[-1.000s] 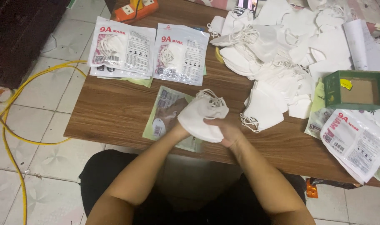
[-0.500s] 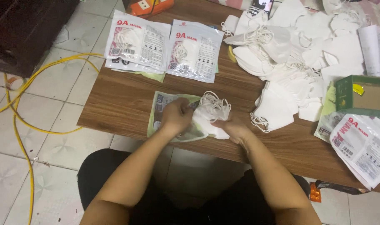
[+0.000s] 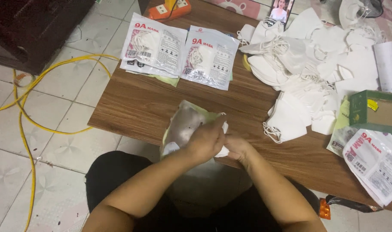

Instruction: The person is picking up individual face masks from a large pile, folding them neatly, and inspecting them before placing them aside for packaging.

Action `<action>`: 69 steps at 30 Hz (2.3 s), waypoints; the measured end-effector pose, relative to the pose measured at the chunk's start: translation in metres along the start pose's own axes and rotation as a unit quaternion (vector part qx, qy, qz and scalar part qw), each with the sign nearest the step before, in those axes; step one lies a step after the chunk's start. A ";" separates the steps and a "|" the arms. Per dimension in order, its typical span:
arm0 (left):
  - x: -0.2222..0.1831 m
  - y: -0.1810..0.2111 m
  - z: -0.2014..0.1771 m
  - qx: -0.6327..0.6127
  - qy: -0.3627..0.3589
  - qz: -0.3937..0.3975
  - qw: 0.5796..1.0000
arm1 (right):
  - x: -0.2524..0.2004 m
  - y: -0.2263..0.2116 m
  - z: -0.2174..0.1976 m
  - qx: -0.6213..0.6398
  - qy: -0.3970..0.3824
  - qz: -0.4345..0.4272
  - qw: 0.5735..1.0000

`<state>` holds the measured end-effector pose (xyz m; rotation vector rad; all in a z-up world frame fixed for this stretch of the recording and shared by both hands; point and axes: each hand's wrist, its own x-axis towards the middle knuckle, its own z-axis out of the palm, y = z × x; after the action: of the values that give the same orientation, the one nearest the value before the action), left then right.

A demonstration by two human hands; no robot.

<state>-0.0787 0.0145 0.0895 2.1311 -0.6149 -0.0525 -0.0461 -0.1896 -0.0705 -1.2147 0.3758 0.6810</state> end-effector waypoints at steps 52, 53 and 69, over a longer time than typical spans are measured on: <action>0.081 -0.060 -0.067 -0.252 0.303 -0.171 0.903 | -0.068 -0.100 0.100 0.044 0.183 -0.207 0.960; 0.081 -0.046 -0.078 -0.257 0.364 -0.122 0.887 | -0.065 -0.115 0.111 0.044 0.213 -0.221 0.951; 0.086 -0.054 -0.117 -0.310 0.456 -0.030 0.834 | 0.079 -0.216 0.011 -0.317 0.411 -0.343 0.783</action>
<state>0.0487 0.0903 0.1341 1.3025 0.0631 0.6221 0.1541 -0.1975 0.0429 -2.1287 0.3810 -0.4628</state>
